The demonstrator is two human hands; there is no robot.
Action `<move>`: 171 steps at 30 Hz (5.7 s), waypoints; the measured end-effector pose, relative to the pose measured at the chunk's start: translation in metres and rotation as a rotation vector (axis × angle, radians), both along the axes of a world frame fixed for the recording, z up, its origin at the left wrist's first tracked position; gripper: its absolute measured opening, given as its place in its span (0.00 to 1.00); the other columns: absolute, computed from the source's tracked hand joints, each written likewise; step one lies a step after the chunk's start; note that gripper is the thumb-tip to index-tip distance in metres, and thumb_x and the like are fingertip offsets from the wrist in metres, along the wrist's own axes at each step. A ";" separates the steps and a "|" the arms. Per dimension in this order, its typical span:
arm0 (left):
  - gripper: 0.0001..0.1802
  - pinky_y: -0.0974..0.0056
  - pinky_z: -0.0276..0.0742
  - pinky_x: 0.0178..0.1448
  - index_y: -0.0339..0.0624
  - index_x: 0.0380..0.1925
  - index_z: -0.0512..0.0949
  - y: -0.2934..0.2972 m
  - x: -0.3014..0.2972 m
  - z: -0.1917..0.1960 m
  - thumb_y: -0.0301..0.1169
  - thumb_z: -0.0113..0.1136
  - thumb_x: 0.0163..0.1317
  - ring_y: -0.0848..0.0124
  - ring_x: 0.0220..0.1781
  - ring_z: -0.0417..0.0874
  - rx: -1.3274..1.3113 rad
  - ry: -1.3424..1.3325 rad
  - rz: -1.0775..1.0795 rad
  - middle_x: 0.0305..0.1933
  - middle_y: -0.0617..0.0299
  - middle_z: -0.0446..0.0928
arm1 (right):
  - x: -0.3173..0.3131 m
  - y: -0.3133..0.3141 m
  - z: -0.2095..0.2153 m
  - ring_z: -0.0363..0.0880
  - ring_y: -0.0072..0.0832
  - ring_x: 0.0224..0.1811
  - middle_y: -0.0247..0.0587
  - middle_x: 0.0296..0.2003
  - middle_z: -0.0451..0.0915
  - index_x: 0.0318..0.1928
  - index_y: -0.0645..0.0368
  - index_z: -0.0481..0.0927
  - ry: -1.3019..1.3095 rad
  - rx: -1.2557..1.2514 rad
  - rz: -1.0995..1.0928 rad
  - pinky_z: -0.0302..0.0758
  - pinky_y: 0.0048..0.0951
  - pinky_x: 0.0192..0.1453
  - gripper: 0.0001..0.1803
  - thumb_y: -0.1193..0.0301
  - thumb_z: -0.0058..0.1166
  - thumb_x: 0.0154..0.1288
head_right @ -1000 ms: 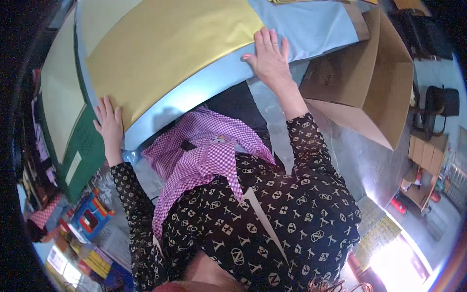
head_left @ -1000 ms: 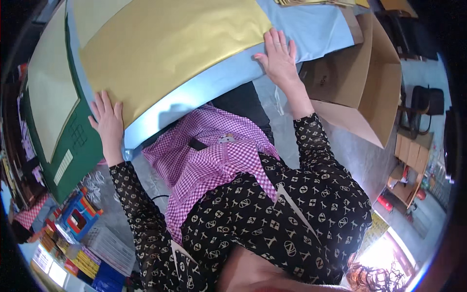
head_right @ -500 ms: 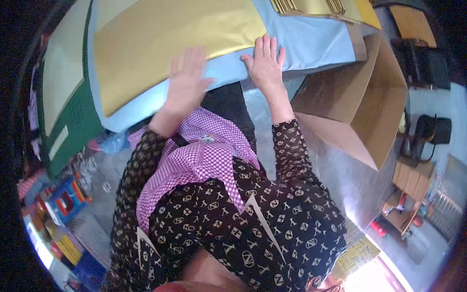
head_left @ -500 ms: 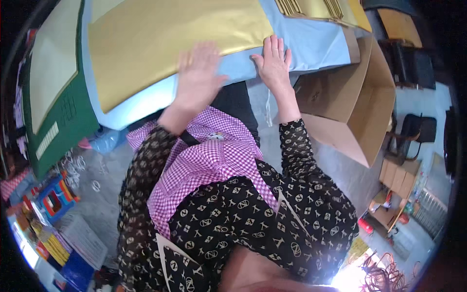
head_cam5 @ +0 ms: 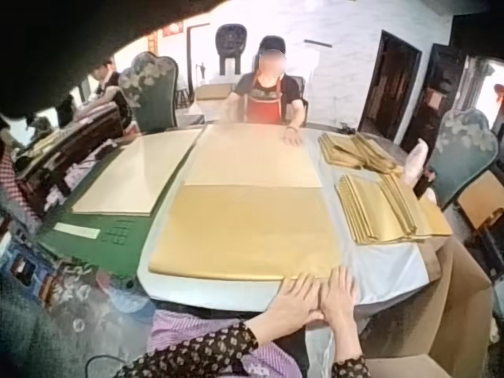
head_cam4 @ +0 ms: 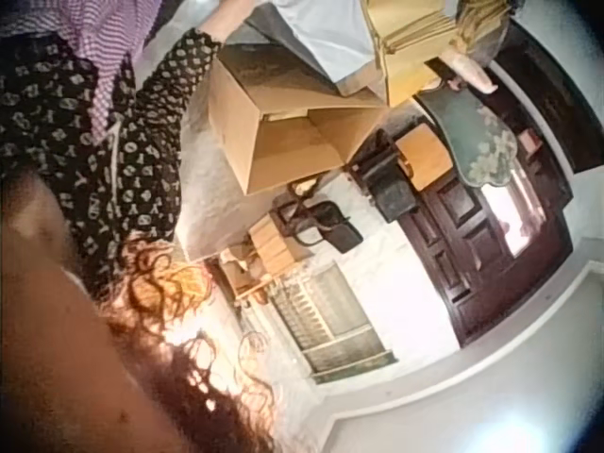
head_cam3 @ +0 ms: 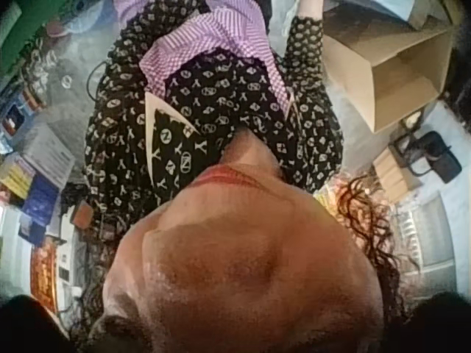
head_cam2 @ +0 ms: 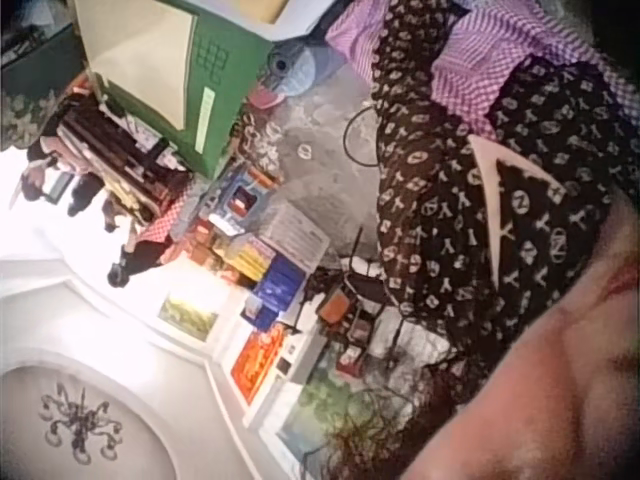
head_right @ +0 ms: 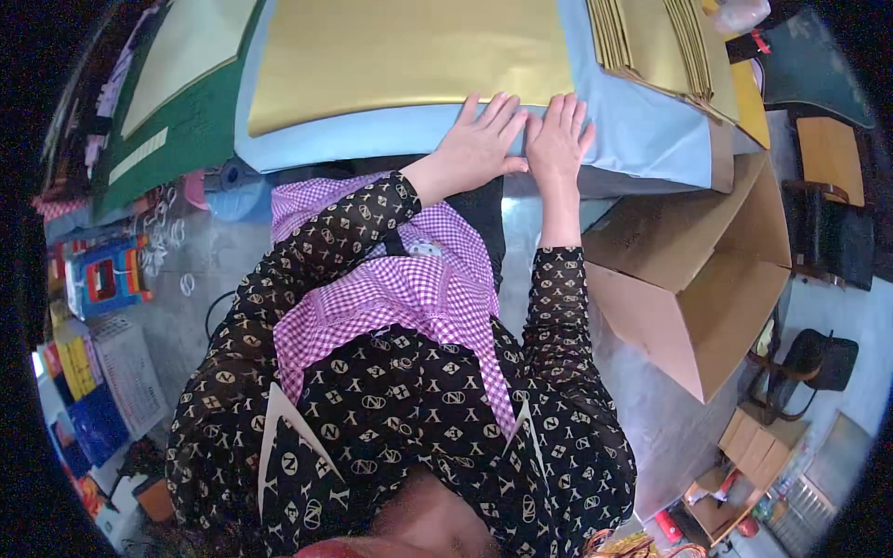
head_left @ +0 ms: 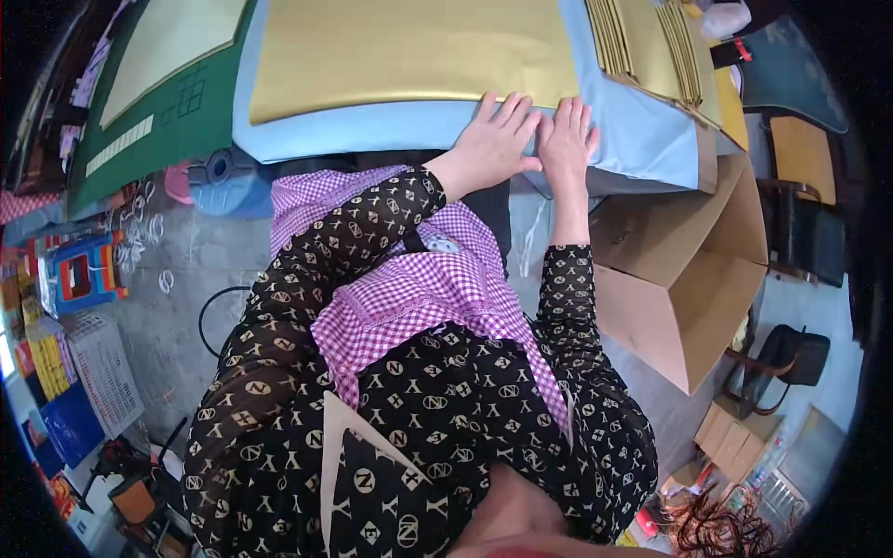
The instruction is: Folding large gold-colored sheets of paper on a worktable.
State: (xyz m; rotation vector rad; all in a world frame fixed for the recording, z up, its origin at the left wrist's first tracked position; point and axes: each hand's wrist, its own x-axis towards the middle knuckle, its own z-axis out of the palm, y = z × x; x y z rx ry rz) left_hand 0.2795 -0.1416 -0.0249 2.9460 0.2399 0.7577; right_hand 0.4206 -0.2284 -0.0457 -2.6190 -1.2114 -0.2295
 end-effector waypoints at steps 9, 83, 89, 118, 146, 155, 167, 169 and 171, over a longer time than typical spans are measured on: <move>0.43 0.38 0.50 0.68 0.32 0.60 0.64 0.017 -0.049 0.005 0.58 0.52 0.56 0.57 0.69 0.61 0.035 0.039 0.143 0.64 0.49 0.66 | 0.003 -0.003 -0.001 0.43 0.42 0.75 0.48 0.71 0.50 0.68 0.60 0.56 0.059 -0.004 -0.036 0.37 0.52 0.73 0.33 0.53 0.34 0.69; 0.33 0.34 0.46 0.67 0.52 0.69 0.55 0.113 -0.261 0.000 0.52 0.42 0.68 0.49 0.74 0.48 0.086 0.426 0.898 0.75 0.62 0.49 | 0.000 -0.001 0.030 0.48 0.43 0.73 0.54 0.67 0.57 0.65 0.66 0.58 0.082 -0.006 0.031 0.42 0.45 0.74 0.38 0.47 0.39 0.67; 0.33 0.34 0.46 0.67 0.52 0.68 0.55 0.114 -0.261 -0.002 0.52 0.41 0.68 0.49 0.75 0.47 0.093 0.415 0.884 0.75 0.63 0.49 | -0.090 0.064 0.035 0.53 0.48 0.70 0.59 0.63 0.60 0.60 0.69 0.65 0.281 0.132 0.335 0.45 0.46 0.73 0.35 0.55 0.49 0.59; 0.34 0.34 0.52 0.65 0.42 0.63 0.62 0.100 -0.222 0.022 0.49 0.52 0.62 0.46 0.71 0.56 0.083 0.259 0.815 0.70 0.50 0.58 | 0.026 0.038 0.018 0.50 0.43 0.72 0.53 0.66 0.58 0.64 0.64 0.61 0.126 0.041 0.225 0.45 0.45 0.73 0.34 0.52 0.39 0.66; 0.39 0.36 0.52 0.67 0.38 0.65 0.58 0.115 -0.189 -0.001 0.54 0.48 0.63 0.54 0.72 0.58 0.023 0.240 0.646 0.69 0.51 0.59 | 0.027 0.044 0.011 0.51 0.43 0.71 0.49 0.67 0.58 0.63 0.62 0.61 0.016 0.041 0.212 0.49 0.46 0.72 0.29 0.55 0.35 0.69; 0.34 0.44 0.57 0.66 0.42 0.62 0.64 0.142 -0.222 0.025 0.53 0.49 0.63 0.61 0.69 0.62 0.126 0.386 0.681 0.67 0.57 0.64 | 0.024 0.039 0.013 0.50 0.42 0.72 0.51 0.67 0.56 0.64 0.62 0.60 0.040 0.020 0.212 0.48 0.46 0.72 0.30 0.55 0.38 0.68; 0.18 0.58 0.69 0.56 0.42 0.48 0.73 0.156 -0.227 0.038 0.33 0.55 0.56 0.61 0.55 0.74 0.397 0.281 0.334 0.54 0.58 0.74 | 0.022 0.041 0.020 0.47 0.42 0.73 0.51 0.67 0.56 0.63 0.62 0.60 0.119 0.023 0.209 0.44 0.45 0.74 0.32 0.53 0.39 0.67; 0.18 0.58 0.70 0.55 0.41 0.47 0.73 0.157 -0.228 0.037 0.29 0.55 0.55 0.62 0.55 0.74 0.417 0.284 0.317 0.54 0.57 0.74 | 0.022 0.040 0.021 0.47 0.42 0.73 0.51 0.68 0.56 0.63 0.62 0.60 0.127 0.015 0.211 0.44 0.45 0.74 0.32 0.53 0.39 0.67; 0.19 0.59 0.71 0.54 0.40 0.46 0.73 0.159 -0.226 0.037 0.26 0.53 0.51 0.61 0.55 0.74 0.373 0.278 0.315 0.54 0.56 0.74 | 0.024 0.040 0.021 0.47 0.43 0.73 0.52 0.67 0.57 0.63 0.62 0.60 0.125 0.037 0.210 0.45 0.45 0.73 0.32 0.53 0.40 0.66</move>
